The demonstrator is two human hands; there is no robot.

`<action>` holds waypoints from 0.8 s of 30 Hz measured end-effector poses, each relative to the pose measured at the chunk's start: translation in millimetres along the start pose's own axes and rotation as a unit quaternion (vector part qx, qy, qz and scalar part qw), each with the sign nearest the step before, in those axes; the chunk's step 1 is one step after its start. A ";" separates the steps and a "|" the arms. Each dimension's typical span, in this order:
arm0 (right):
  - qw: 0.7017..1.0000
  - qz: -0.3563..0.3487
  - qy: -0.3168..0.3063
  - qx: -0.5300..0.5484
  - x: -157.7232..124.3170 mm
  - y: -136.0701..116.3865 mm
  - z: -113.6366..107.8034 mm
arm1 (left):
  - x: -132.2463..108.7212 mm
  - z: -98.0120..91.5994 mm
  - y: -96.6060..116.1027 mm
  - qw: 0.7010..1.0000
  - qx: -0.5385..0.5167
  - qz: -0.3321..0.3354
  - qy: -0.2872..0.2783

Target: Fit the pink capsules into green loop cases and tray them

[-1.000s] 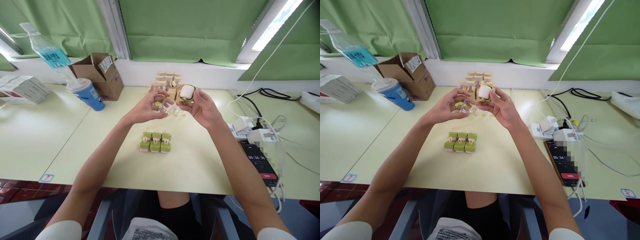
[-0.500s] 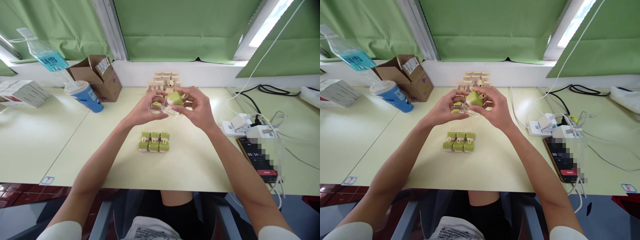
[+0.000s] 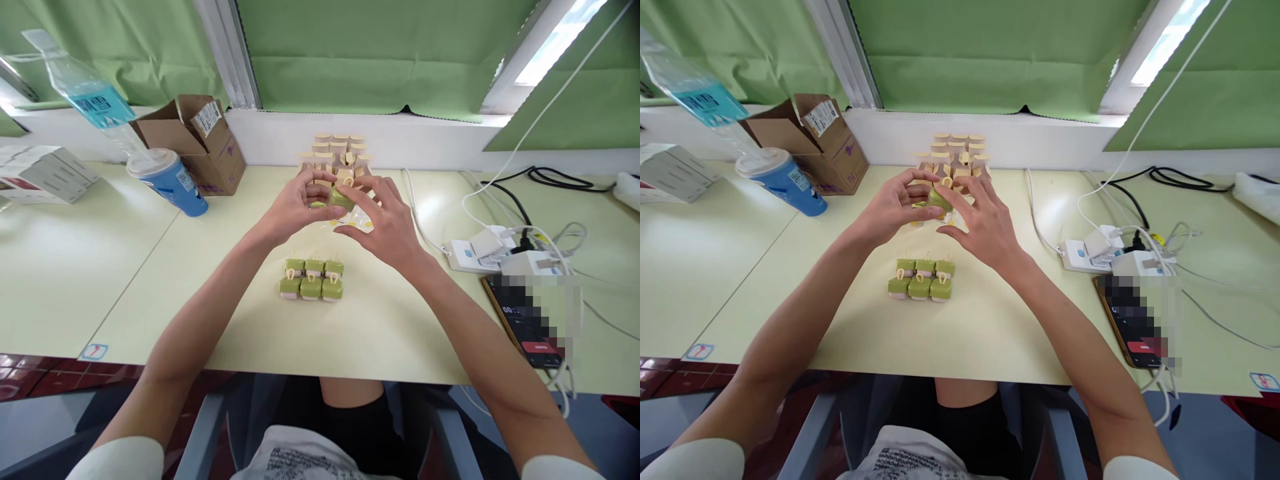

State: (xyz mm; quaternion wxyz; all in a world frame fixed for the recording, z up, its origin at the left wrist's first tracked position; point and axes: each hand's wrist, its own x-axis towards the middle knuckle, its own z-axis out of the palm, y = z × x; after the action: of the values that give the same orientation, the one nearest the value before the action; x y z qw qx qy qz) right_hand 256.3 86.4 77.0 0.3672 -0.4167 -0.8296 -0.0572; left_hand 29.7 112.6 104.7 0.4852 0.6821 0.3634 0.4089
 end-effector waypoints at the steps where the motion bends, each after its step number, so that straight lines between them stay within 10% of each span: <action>1: 1.000 -0.003 0.005 -0.019 -2.0 -1.3 4.1 | 0.6 -0.5 -0.7 1.000 -0.003 -0.004 -0.005; 6: 0.999 0.032 0.000 -0.019 -6.4 2.1 22.2 | 11.0 -12.2 -13.8 0.999 0.026 -0.027 -0.012; 9: 0.991 0.096 -0.010 0.088 7.4 11.1 36.4 | 23.8 -29.8 -37.5 0.983 0.134 -0.006 0.126; 12: 0.947 0.183 -0.004 0.266 31.5 21.3 56.0 | 34.8 -48.4 -68.0 0.943 0.220 -0.084 0.236; 17: 0.858 0.254 -0.024 0.445 52.3 35.3 81.6 | 38.3 -64.3 -97.1 0.953 0.093 -0.218 0.186; 24: 0.987 0.081 -0.097 0.099 34.2 27.1 95.7 | 34.5 -66.2 -100.3 0.963 0.086 -0.230 0.112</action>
State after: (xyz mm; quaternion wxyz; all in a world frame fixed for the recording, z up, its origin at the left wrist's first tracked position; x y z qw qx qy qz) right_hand 209.4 164.5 24.5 0.3281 -0.4480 -0.8261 0.0957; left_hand -26.7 194.2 28.5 0.4621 0.5689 0.5964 0.3273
